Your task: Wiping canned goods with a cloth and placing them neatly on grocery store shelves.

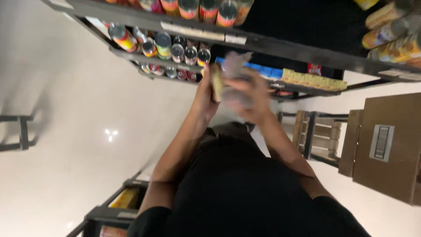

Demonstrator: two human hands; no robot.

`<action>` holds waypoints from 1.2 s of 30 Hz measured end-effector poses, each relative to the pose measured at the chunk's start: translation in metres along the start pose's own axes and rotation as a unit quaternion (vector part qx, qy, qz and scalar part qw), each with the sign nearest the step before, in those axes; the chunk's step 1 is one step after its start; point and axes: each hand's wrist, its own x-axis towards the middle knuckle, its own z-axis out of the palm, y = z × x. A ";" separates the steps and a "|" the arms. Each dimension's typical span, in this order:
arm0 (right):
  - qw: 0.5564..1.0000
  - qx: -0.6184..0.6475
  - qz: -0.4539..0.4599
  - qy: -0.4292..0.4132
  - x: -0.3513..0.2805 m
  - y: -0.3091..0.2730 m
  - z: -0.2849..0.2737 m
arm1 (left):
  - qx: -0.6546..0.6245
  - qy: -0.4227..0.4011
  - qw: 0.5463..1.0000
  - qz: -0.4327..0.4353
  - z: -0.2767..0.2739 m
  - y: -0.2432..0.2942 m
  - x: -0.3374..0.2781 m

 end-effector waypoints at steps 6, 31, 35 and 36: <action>0.995 -0.033 -0.078 0.046 -0.012 0.016 0.057 | -0.005 0.030 0.995 0.091 -0.011 -0.018 0.003; 0.909 0.278 0.265 0.164 -0.050 0.026 0.074 | -0.003 0.058 0.993 0.103 -0.013 -0.003 -0.003; 0.991 0.119 0.029 0.048 -0.031 0.004 0.077 | -0.116 -0.014 0.992 0.042 -0.007 0.002 -0.004; 0.999 0.002 -0.020 0.028 -0.030 -0.001 0.075 | -0.137 -0.041 0.990 0.018 -0.009 0.001 -0.004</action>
